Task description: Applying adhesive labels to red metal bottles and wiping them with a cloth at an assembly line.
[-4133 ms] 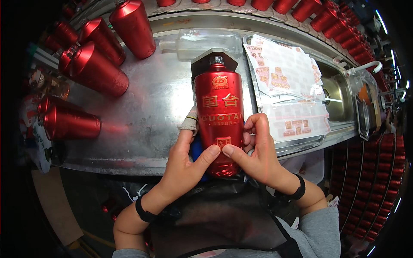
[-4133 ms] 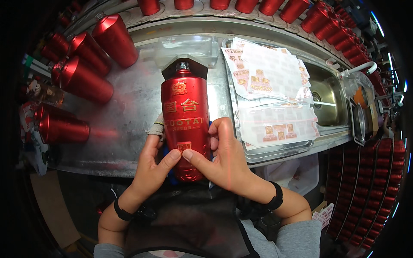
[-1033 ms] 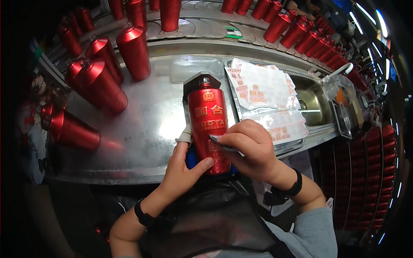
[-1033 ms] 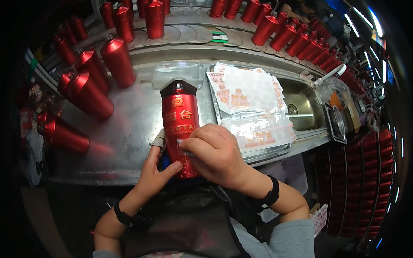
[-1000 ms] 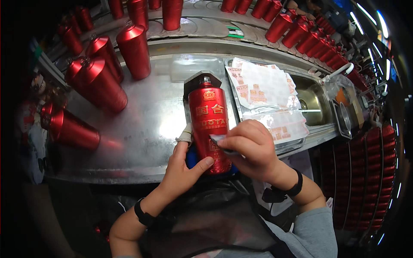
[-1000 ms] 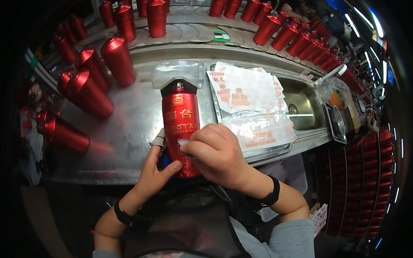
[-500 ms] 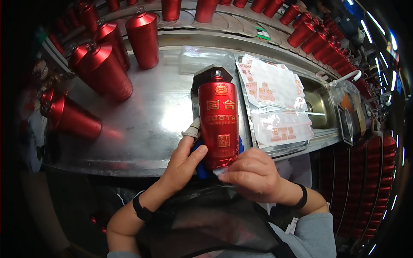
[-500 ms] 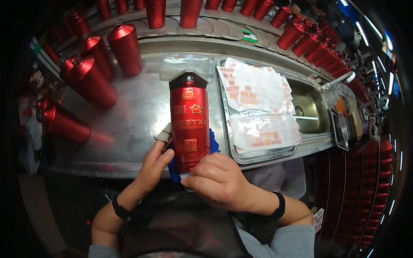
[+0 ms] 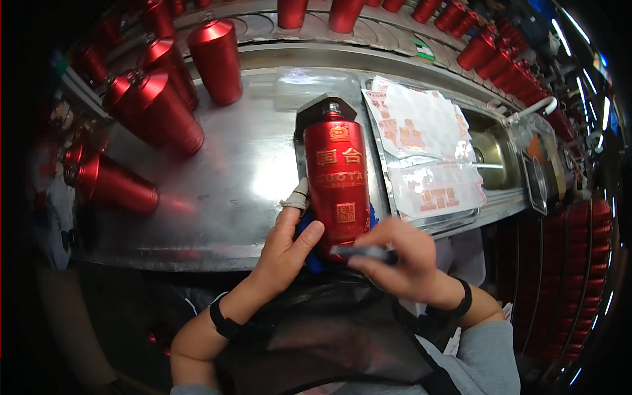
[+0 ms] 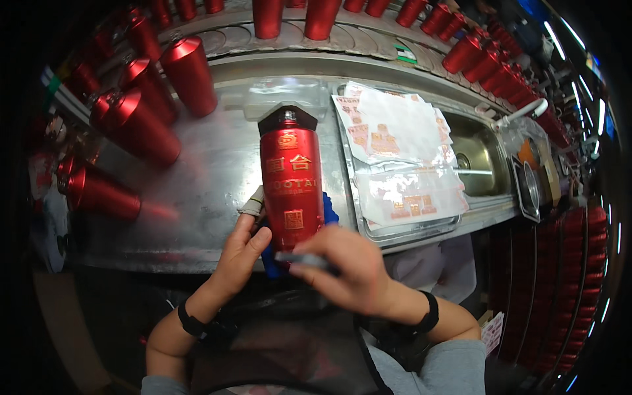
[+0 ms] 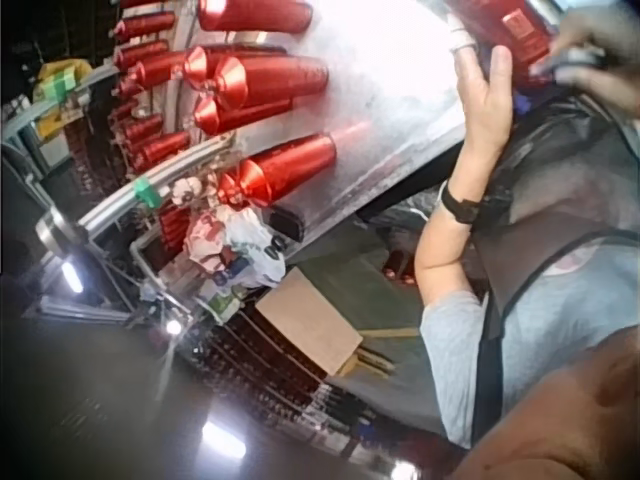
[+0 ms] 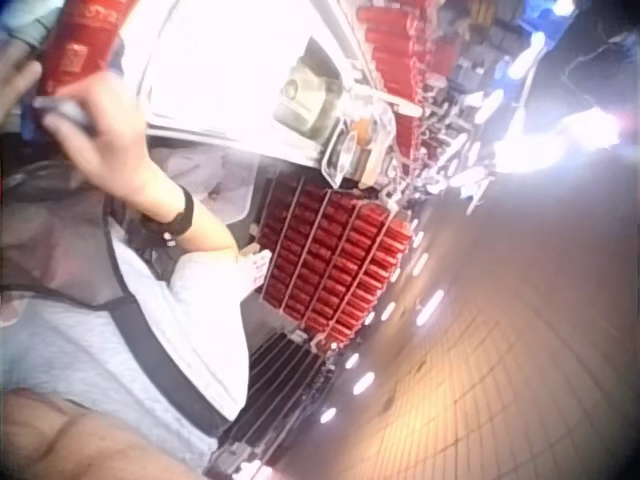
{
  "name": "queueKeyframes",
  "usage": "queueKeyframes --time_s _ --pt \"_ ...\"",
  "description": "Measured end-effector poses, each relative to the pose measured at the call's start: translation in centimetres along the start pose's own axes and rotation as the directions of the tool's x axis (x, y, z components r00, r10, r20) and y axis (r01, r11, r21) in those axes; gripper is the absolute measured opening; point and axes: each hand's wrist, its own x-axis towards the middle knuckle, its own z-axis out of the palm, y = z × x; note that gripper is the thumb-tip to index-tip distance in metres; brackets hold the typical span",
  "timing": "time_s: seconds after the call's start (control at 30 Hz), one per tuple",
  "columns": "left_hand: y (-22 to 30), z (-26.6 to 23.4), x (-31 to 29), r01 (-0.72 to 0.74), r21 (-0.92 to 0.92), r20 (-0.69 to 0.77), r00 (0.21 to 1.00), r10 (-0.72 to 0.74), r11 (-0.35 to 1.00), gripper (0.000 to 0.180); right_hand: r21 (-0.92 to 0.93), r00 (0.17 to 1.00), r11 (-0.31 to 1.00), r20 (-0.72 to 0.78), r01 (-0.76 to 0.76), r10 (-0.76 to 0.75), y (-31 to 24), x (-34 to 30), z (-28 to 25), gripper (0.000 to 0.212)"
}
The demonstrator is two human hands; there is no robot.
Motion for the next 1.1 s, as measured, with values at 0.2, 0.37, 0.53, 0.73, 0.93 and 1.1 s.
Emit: queueKeyframes --time_s 0.2,0.37,0.53,0.73,0.93,1.1 --pt "3.0 -0.2 -0.3 -0.23 0.571 0.037 0.966 0.256 0.788 0.063 0.325 0.799 0.817 -0.227 -0.477 0.557 2.2 -1.9 -0.8 0.023" --pt "4.2 0.4 1.2 -0.356 0.871 0.241 0.91 0.337 0.338 0.04 0.469 0.799 0.739 -0.109 -0.483 0.591 3.0 -2.9 -0.2 0.024" --pt "4.3 0.6 0.7 -0.383 0.889 0.294 0.899 0.325 0.253 0.032 0.526 0.821 0.731 -0.101 -0.435 0.562 3.4 -3.2 -0.1 0.022" --pt "2.9 -0.3 -1.0 -0.373 0.89 0.293 0.909 0.298 0.263 0.036 0.522 0.822 0.744 -0.134 -0.417 0.554 3.2 -3.4 0.1 0.021" --pt "2.9 -1.1 -1.6 -0.287 0.888 0.166 0.929 0.331 0.359 0.043 0.493 0.841 0.772 -0.136 -0.401 0.524 3.7 -3.4 0.2 0.021" --pt "3.7 -0.1 0.6 -0.299 0.904 0.187 0.92 0.345 0.306 0.037 0.5 0.828 0.758 -0.132 -0.419 0.545 3.5 -3.5 0.3 0.021"
